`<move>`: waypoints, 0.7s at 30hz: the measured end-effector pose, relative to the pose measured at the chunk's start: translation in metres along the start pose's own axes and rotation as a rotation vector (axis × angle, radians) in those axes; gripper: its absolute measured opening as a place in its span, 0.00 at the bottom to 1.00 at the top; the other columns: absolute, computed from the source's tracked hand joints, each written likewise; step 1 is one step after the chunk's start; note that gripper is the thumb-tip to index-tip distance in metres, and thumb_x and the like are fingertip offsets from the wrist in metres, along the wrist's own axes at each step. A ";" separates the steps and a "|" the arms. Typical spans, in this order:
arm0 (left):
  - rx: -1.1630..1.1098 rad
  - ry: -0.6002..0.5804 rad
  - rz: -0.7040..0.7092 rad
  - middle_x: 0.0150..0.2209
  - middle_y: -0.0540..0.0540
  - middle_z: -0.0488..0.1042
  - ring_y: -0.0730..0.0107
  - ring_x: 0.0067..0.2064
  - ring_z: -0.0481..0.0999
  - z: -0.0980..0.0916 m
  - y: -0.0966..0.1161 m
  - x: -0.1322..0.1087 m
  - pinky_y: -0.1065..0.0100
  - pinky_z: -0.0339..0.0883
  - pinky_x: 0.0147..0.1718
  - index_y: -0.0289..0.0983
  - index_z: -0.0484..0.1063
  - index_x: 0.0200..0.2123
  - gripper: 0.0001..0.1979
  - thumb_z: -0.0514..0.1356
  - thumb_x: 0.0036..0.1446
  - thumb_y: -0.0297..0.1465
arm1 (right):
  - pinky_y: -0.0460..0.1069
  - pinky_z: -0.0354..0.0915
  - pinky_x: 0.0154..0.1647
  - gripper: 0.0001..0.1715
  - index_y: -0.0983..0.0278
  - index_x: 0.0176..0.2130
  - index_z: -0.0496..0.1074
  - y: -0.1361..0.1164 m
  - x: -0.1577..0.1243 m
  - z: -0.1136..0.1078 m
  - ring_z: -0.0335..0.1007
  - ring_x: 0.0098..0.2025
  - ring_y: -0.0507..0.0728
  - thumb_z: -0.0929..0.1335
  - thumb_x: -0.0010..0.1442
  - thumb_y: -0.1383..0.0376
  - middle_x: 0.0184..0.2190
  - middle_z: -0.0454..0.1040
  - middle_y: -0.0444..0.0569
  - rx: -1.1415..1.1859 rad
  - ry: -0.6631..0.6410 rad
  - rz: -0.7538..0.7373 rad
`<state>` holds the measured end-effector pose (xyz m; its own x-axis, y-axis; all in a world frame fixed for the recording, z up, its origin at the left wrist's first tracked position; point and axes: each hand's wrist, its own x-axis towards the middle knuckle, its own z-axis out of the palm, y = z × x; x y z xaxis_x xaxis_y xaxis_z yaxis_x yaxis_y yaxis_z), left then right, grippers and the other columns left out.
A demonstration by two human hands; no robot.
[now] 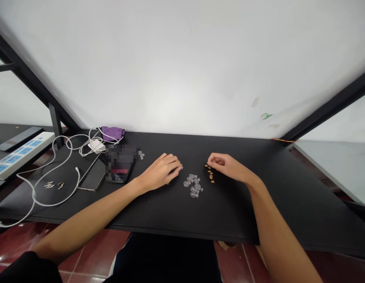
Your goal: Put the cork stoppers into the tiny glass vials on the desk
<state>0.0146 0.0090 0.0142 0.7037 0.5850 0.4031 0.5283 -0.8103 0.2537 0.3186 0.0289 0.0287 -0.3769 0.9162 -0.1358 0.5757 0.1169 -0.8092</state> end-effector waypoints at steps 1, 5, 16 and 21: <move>-0.002 0.002 -0.004 0.41 0.45 0.76 0.63 0.45 0.74 0.000 0.000 0.000 0.61 0.61 0.48 0.36 0.74 0.43 0.14 0.49 0.75 0.31 | 0.48 0.57 0.27 0.31 0.63 0.33 0.71 0.000 0.000 0.000 0.58 0.27 0.52 0.71 0.58 0.38 0.26 0.68 0.45 0.000 0.000 0.000; -0.013 0.000 -0.012 0.41 0.44 0.77 0.63 0.45 0.75 -0.001 0.001 0.000 0.61 0.62 0.48 0.36 0.75 0.44 0.15 0.49 0.76 0.32 | 0.48 0.57 0.27 0.30 0.62 0.32 0.71 0.003 0.000 -0.001 0.56 0.26 0.52 0.69 0.61 0.38 0.23 0.62 0.42 -0.014 0.004 0.015; -0.022 0.030 -0.043 0.41 0.45 0.76 0.63 0.43 0.74 -0.003 0.003 0.000 0.60 0.63 0.47 0.36 0.74 0.42 0.14 0.49 0.75 0.31 | 0.49 0.57 0.27 0.31 0.62 0.33 0.72 -0.002 0.000 0.001 0.61 0.27 0.53 0.71 0.57 0.37 0.26 0.70 0.45 0.021 -0.003 -0.003; -0.019 0.035 -0.040 0.41 0.45 0.76 0.63 0.44 0.73 -0.004 0.003 0.000 0.60 0.63 0.47 0.37 0.73 0.44 0.13 0.50 0.75 0.31 | 0.49 0.58 0.28 0.31 0.62 0.33 0.72 0.000 0.000 0.000 0.61 0.28 0.53 0.71 0.57 0.37 0.26 0.71 0.45 0.010 -0.008 -0.007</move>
<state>0.0140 0.0062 0.0186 0.6652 0.6157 0.4225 0.5462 -0.7870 0.2868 0.3183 0.0288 0.0286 -0.3866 0.9124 -0.1348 0.5658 0.1192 -0.8159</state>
